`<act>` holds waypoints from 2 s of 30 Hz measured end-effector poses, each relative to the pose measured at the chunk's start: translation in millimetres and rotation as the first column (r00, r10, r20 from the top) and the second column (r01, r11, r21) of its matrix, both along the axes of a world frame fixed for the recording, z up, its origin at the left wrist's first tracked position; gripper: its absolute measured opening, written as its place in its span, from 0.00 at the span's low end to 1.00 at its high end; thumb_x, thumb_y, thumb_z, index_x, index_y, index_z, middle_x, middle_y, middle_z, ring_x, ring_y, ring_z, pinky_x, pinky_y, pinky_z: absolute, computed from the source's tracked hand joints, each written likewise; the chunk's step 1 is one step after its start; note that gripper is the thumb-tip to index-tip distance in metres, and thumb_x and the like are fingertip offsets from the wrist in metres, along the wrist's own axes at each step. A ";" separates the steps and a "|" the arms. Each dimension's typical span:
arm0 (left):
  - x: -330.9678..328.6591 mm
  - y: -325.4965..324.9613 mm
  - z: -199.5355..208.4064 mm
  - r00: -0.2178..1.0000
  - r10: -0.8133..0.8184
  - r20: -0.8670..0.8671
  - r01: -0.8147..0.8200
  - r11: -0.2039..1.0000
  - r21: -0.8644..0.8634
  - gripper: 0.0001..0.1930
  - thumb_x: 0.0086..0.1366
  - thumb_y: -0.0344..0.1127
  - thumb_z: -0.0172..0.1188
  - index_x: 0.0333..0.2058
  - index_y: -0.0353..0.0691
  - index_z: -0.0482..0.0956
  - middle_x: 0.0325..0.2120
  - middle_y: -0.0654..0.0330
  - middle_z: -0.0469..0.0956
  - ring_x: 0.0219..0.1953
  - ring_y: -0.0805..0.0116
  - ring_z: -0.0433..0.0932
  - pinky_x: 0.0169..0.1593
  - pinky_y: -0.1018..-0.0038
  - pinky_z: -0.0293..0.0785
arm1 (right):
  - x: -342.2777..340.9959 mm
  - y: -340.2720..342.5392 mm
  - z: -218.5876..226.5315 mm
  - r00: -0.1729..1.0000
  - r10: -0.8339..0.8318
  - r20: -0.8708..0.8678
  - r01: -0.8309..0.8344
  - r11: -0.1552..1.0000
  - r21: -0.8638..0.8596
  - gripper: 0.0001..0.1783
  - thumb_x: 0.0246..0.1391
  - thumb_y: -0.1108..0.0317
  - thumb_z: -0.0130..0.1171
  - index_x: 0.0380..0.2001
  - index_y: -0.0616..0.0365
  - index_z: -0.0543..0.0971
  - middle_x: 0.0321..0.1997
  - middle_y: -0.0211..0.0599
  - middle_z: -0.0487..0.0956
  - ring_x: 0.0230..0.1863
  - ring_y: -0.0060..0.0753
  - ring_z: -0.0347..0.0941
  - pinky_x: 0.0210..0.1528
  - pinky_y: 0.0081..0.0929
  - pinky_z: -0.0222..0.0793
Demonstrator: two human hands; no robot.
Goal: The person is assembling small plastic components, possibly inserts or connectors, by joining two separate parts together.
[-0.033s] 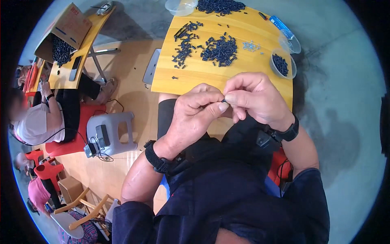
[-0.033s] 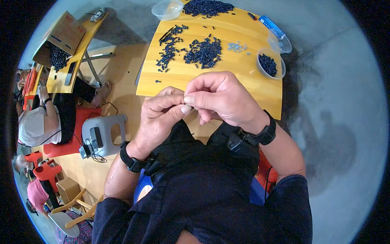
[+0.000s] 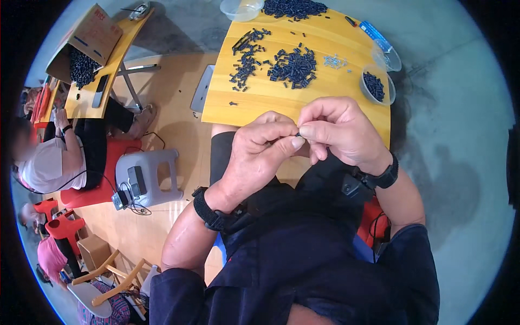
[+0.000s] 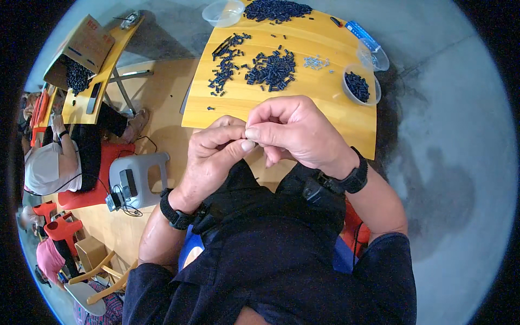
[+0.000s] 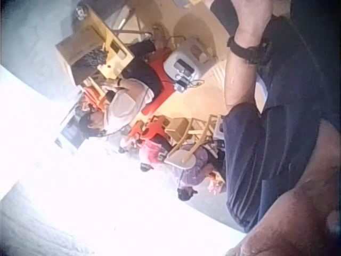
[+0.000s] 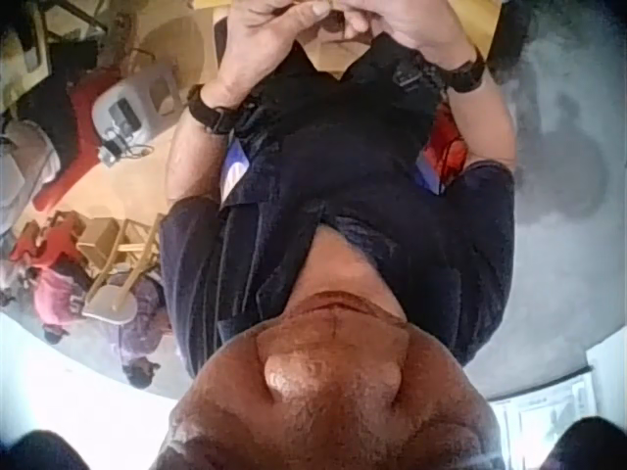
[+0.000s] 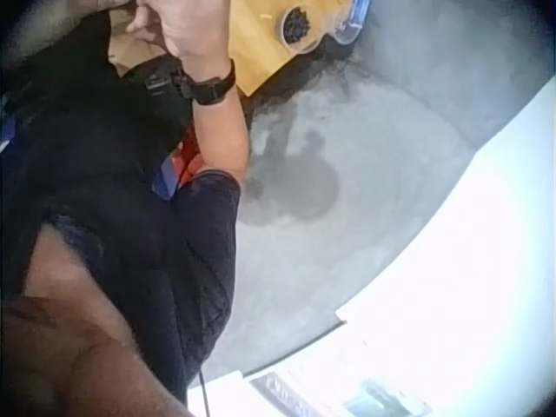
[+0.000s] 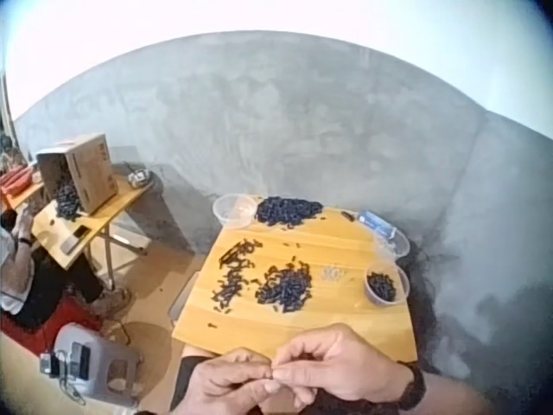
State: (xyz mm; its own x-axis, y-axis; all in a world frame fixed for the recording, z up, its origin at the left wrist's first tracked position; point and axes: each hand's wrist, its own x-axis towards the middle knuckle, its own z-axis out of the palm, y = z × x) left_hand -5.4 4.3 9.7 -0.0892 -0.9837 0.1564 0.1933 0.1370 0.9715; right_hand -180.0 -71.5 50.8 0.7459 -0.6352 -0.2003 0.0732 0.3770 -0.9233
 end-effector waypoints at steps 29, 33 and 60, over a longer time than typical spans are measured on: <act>2.7 -3.8 -4.4 0.995 -0.010 0.097 0.021 0.994 -0.108 0.05 0.58 0.26 0.60 0.34 0.37 0.81 0.48 0.54 0.74 0.58 0.58 0.64 0.60 0.64 0.58 | 0.3 7.5 -21.5 0.959 0.259 0.116 -0.283 0.875 0.393 0.33 0.64 0.41 0.37 0.26 0.65 0.70 0.17 0.35 0.70 0.10 0.22 0.67 0.13 0.22 0.73; 1.5 -2.4 -4.9 0.997 -0.029 0.071 0.035 0.996 -0.084 0.08 0.60 0.28 0.60 0.38 0.35 0.82 0.47 0.50 0.76 0.59 0.56 0.65 0.61 0.61 0.59 | 1.6 8.5 -29.7 0.949 0.261 0.178 -0.315 0.824 0.470 0.32 0.64 0.43 0.39 0.23 0.63 0.70 0.15 0.33 0.69 0.10 0.22 0.66 0.13 0.24 0.73; 2.5 -4.5 -2.2 0.959 -0.262 -0.112 0.266 0.964 0.025 0.10 0.58 0.25 0.62 0.40 0.37 0.82 0.50 0.51 0.72 0.54 0.62 0.71 0.57 0.70 0.65 | 0.3 22.1 -30.5 0.947 0.317 0.043 -0.308 0.869 0.387 0.21 0.64 0.52 0.42 0.20 0.52 0.61 0.12 0.23 0.58 0.08 0.15 0.55 0.14 0.26 0.71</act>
